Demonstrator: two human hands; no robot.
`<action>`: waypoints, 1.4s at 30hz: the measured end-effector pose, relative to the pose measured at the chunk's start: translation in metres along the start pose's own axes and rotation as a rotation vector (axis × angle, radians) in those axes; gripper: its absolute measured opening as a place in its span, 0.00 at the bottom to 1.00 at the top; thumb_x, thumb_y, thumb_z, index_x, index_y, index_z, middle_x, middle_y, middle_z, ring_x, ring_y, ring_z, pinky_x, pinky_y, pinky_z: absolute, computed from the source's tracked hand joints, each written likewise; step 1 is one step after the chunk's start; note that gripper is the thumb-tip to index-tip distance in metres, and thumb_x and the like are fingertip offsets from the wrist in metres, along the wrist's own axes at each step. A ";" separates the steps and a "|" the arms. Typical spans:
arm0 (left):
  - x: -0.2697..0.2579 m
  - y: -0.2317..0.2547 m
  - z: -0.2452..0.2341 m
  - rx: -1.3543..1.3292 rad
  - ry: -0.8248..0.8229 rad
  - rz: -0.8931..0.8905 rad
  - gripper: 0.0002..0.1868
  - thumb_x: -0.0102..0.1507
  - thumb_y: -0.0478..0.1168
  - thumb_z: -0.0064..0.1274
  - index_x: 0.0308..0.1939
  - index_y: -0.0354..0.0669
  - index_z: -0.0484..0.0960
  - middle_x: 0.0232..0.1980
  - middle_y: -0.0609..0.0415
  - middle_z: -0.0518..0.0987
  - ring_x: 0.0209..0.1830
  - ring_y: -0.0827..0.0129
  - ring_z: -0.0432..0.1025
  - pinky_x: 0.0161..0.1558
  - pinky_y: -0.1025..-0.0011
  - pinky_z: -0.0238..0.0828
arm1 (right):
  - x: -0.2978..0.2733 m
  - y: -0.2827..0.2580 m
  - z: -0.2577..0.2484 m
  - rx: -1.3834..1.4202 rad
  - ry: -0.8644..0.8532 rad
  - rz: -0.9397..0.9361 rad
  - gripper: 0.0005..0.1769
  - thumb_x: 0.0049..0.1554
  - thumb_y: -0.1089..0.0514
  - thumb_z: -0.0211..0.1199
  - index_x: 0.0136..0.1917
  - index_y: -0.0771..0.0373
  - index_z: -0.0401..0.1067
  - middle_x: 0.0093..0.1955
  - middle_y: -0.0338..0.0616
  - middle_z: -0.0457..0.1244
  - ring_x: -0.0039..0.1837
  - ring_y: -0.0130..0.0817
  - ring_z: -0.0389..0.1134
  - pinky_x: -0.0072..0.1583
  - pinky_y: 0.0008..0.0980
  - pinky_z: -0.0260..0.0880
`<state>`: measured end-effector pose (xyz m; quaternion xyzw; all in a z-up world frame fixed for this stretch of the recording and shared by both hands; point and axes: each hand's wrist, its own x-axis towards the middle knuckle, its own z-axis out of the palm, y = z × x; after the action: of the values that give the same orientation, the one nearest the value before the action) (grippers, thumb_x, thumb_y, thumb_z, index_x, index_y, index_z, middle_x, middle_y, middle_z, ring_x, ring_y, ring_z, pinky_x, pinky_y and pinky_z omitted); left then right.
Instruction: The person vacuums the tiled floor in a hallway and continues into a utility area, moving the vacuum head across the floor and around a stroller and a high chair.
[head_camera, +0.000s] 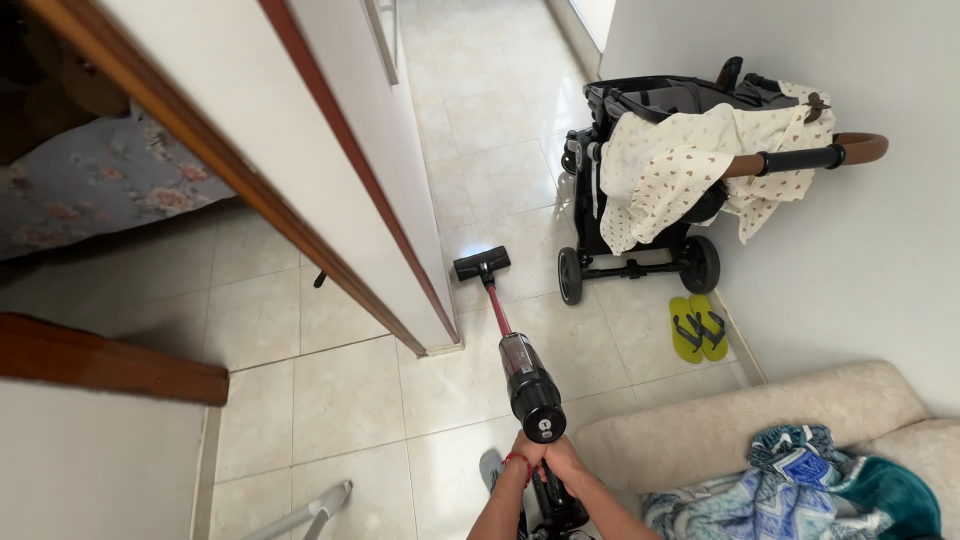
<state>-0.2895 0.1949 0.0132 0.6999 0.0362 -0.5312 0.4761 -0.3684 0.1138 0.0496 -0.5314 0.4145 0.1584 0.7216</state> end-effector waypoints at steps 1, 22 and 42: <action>0.003 -0.012 0.003 -0.005 0.006 0.002 0.29 0.63 0.59 0.56 0.42 0.30 0.83 0.31 0.44 0.82 0.19 0.60 0.73 0.20 0.63 0.69 | -0.008 0.003 0.000 -0.006 -0.005 -0.002 0.14 0.56 0.56 0.58 0.33 0.67 0.71 0.27 0.45 0.64 0.28 0.34 0.64 0.32 0.35 0.63; -0.135 -0.148 -0.025 -0.153 0.023 0.114 0.25 0.53 0.48 0.76 0.47 0.40 0.84 0.33 0.53 0.82 0.18 0.70 0.70 0.17 0.68 0.65 | -0.125 0.121 0.099 0.047 0.116 0.000 0.09 0.56 0.64 0.52 0.37 0.66 0.71 0.27 0.46 0.64 0.28 0.34 0.63 0.32 0.36 0.62; -0.239 -0.205 0.040 -0.223 -0.199 -0.019 0.20 0.57 0.44 0.73 0.45 0.41 0.80 0.24 0.53 0.77 0.12 0.66 0.67 0.14 0.67 0.63 | -0.214 0.228 0.072 0.088 0.240 -0.008 0.09 0.51 0.69 0.52 0.33 0.68 0.71 0.27 0.47 0.65 0.27 0.35 0.64 0.30 0.35 0.64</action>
<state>-0.5354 0.3863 0.0709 0.5863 0.0542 -0.5952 0.5468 -0.6197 0.3117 0.0752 -0.5163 0.5021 0.0724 0.6900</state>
